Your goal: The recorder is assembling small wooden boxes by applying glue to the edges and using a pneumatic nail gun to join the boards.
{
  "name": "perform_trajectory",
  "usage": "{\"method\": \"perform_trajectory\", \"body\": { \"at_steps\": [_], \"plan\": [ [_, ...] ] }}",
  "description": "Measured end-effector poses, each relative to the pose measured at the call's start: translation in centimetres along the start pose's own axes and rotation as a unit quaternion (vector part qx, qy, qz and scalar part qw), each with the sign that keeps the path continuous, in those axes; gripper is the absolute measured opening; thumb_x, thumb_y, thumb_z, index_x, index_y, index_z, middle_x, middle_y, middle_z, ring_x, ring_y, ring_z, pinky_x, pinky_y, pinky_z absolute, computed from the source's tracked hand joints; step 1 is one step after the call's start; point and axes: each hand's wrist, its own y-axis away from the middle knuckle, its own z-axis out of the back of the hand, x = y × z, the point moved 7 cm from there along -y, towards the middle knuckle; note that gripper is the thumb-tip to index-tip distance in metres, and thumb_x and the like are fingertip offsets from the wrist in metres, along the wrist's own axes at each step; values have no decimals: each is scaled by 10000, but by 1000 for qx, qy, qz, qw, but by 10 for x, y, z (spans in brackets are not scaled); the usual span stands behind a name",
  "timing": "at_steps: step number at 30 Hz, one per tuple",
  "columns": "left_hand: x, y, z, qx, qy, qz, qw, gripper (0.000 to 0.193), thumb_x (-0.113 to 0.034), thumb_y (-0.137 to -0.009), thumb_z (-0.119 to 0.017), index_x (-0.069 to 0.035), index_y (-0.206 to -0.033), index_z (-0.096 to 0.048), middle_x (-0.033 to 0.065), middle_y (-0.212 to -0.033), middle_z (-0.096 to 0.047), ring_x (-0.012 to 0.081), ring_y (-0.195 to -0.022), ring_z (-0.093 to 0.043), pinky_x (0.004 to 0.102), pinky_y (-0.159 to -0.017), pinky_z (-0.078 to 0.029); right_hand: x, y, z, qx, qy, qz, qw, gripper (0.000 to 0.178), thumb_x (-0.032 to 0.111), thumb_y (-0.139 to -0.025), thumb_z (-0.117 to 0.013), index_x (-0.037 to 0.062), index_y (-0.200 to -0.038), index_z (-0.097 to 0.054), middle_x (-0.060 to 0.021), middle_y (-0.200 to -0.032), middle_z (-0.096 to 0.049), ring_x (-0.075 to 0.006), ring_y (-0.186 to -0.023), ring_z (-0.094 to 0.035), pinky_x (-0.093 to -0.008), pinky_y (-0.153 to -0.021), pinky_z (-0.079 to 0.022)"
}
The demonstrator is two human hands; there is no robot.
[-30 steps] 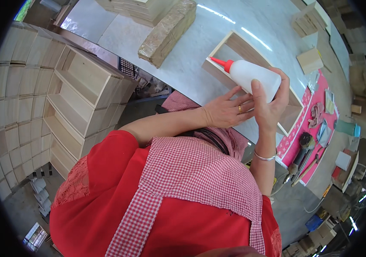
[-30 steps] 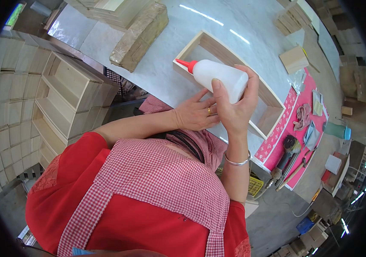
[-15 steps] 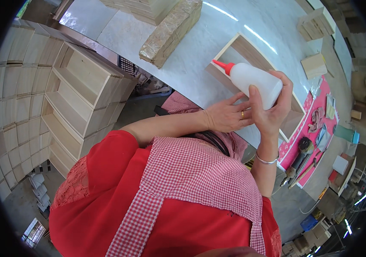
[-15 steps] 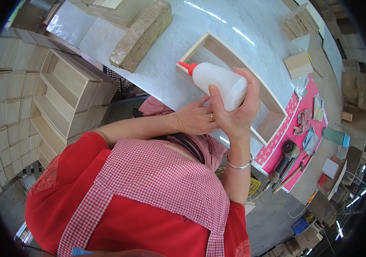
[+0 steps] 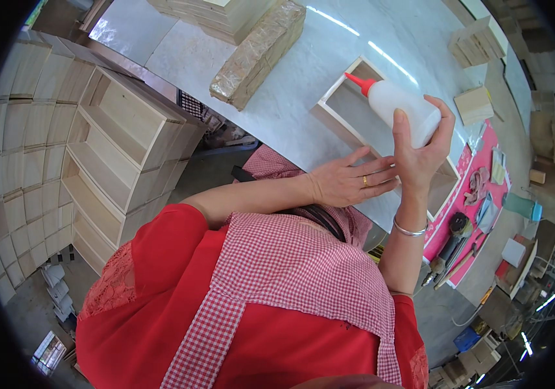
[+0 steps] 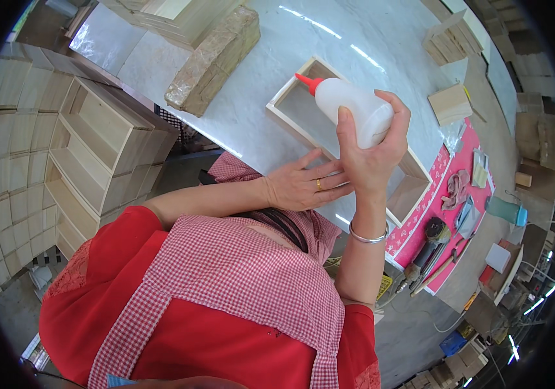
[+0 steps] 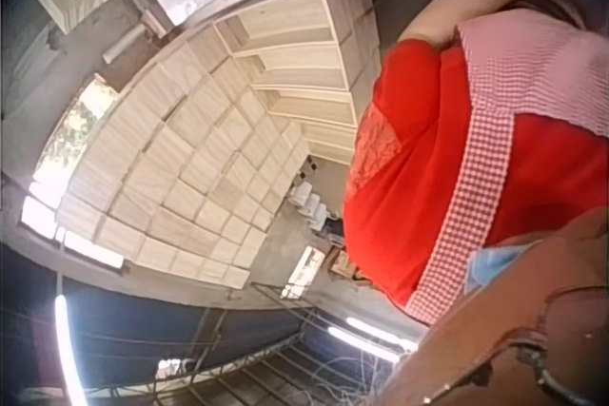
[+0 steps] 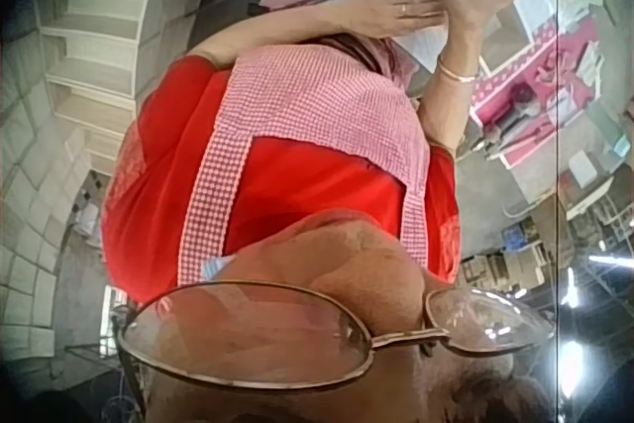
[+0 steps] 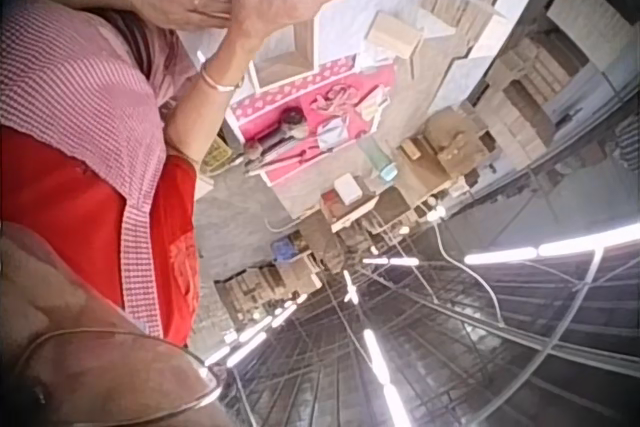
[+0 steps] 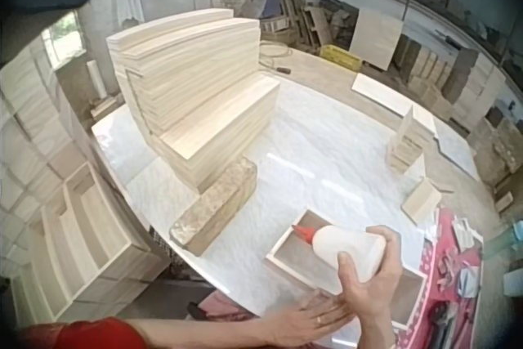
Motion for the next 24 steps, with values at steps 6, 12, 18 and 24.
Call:
{"method": "perform_trajectory", "body": {
  "at_steps": [6, 12, 18, 24],
  "plan": [
    [0, -4, 5, -11, 2, 16, 1000, 472, -233, -880, -528, -146, -1343, -563, 17, -1471, -483, 206, -1429, -369, 501, -1169, -210, -14, -14, -1, -34, -12, -21, 999, 463, 164, -833, -788, 23, -1198, -541, -101, -1067, -604, -183, -965, -596, -309, -841, -495],
    [-1, -4, 4, -7, 2, 16, 1000, 481, -235, -880, -527, -147, -1352, -557, 17, -1483, -470, 206, -1442, -350, 505, -1178, -186, -20, -23, 4, -55, 10, -8, 998, 462, 184, -824, -797, 26, -1179, -547, -112, -1042, -619, -201, -938, -615, -320, -821, -505],
    [0, -3, 3, 25, -10, 9, 1000, 527, -275, -874, -567, -185, -1393, -534, 13, -1516, -436, 194, -1440, -356, 542, -1194, -106, -27, -19, 24, -70, 19, -23, 997, 464, 188, -800, -810, 30, -1155, -557, -124, -1018, -632, -224, -911, -636, -336, -800, -516],
    [0, -3, 4, 5, -1, 13, 1000, 505, -243, -880, -532, -147, -1376, -536, 33, -1504, -446, 207, -1448, -337, 518, -1187, -157, -35, -7, 57, -81, 63, -29, 994, 451, 188, -805, -806, 29, -1150, -563, -116, -1023, -626, -210, -924, -619, -329, -828, -504]
  ]
}}
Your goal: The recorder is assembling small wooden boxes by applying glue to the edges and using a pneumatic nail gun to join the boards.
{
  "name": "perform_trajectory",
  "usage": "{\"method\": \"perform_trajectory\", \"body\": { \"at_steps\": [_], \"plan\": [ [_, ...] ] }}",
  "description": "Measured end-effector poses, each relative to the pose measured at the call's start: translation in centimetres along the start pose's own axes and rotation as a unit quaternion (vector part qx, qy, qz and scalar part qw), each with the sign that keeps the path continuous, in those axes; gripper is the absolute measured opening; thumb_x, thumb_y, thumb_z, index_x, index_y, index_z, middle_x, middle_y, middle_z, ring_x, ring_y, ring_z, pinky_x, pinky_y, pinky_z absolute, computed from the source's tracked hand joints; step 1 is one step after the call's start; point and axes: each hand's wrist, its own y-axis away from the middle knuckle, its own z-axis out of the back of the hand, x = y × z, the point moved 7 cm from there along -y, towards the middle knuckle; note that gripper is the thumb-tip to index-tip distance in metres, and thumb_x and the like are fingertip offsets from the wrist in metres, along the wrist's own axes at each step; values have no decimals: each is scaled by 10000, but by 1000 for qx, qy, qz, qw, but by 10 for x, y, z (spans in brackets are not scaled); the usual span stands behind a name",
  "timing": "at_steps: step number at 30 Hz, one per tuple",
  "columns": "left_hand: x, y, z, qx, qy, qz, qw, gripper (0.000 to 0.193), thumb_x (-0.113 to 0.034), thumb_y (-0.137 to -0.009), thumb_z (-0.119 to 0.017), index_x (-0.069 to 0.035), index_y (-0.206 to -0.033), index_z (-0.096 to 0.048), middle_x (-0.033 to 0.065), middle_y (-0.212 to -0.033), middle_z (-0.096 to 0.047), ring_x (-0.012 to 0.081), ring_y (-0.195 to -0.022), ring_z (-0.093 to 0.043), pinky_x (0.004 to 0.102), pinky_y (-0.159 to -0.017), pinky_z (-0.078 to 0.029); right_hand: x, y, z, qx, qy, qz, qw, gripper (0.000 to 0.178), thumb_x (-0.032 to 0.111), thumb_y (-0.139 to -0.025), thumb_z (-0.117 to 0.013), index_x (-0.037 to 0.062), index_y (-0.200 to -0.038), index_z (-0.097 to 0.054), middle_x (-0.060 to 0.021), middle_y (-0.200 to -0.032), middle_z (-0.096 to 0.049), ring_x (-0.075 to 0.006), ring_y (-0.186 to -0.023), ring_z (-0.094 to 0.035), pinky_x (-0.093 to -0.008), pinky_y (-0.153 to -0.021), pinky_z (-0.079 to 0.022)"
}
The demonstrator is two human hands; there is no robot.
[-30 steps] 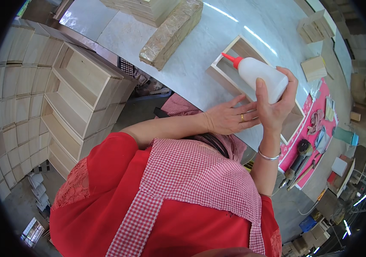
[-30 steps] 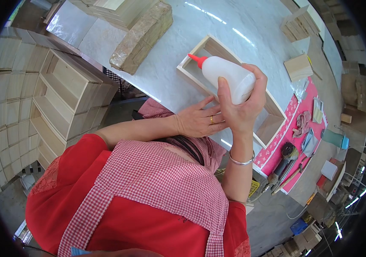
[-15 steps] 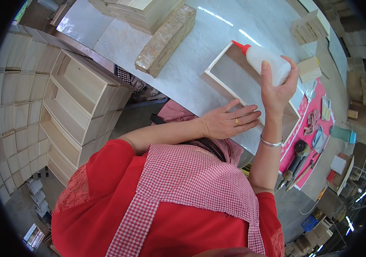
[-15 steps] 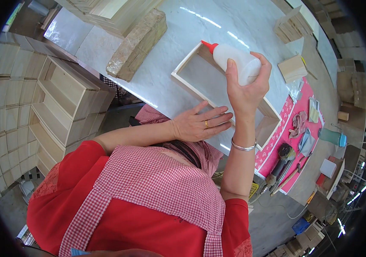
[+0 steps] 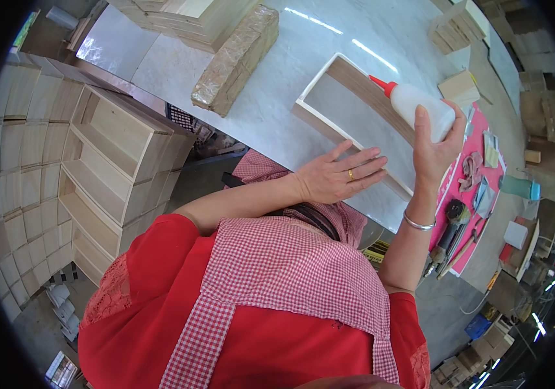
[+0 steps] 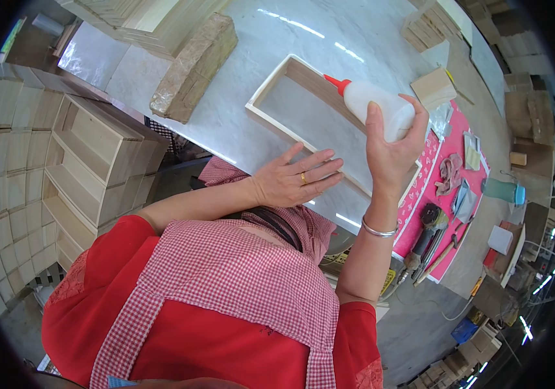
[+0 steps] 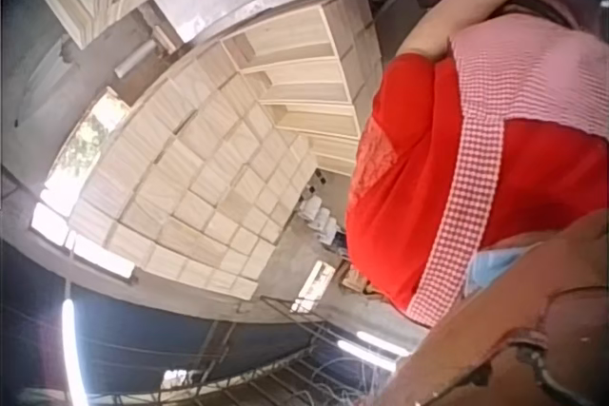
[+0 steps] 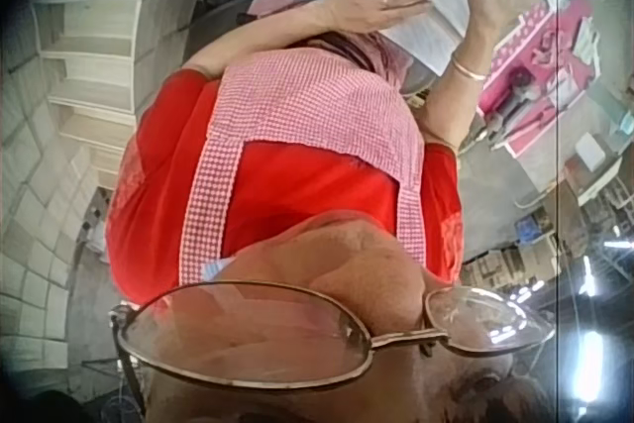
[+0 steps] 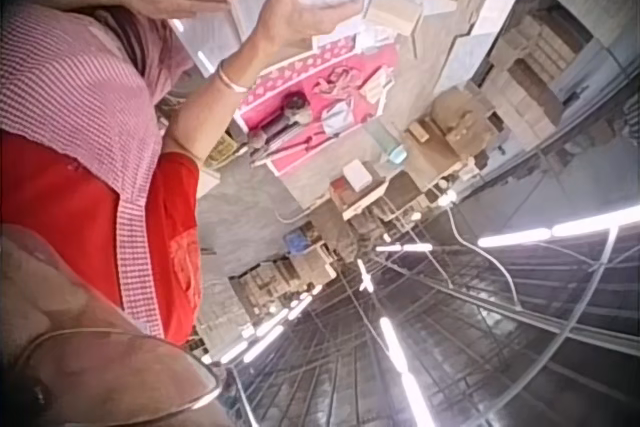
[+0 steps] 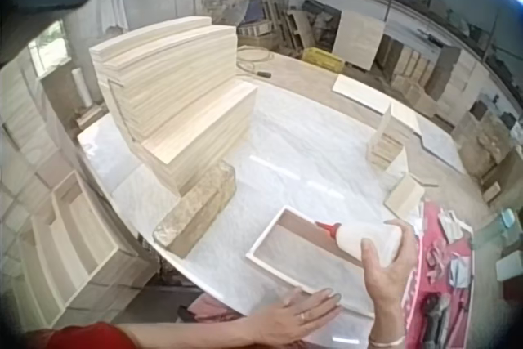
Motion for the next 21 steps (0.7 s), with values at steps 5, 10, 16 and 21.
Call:
{"method": "perform_trajectory", "body": {
  "at_steps": [5, 10, 16, 21],
  "plan": [
    [0, 0, -1, 4, 8, 1, 1000, 502, -237, -878, -542, -149, -1373, -540, 36, -1509, -441, 208, -1443, -347, 528, -1188, -146, -10, 10, 32, -11, 31, -18, 999, 440, 183, -810, -802, 29, -1149, -568, -109, -1023, -618, -202, -932, -604, -318, -842, -492],
    [0, 2, -5, 6, 2, 3, 1000, 482, -243, -889, -562, -154, -1363, -550, 36, -1513, -436, 211, -1440, -352, 535, -1189, -134, -16, 19, 62, -28, 70, -5, 997, 437, 183, -810, -804, 26, -1145, -572, -99, -1023, -611, -195, -937, -599, -314, -846, -487],
    [-2, -1, -3, 11, -8, 2, 1000, 489, -272, -902, -583, -163, -1375, -532, 31, -1513, -437, 213, -1439, -353, 532, -1201, -104, -41, 34, 100, -55, 62, -36, 996, 422, 173, -816, -802, 17, -1136, -575, -96, -1025, -612, -184, -940, -595, -311, -848, -487],
    [-1, 1, -5, 29, -23, -1, 999, 563, -318, -881, -628, -175, -1410, -504, 33, -1523, -424, 229, -1444, -343, 541, -1205, -54, -53, 44, 129, -80, 80, -53, 992, 406, 164, -825, -799, 12, -1129, -578, -99, -1025, -617, -176, -944, -593, -311, -845, -490]
  ]
}}
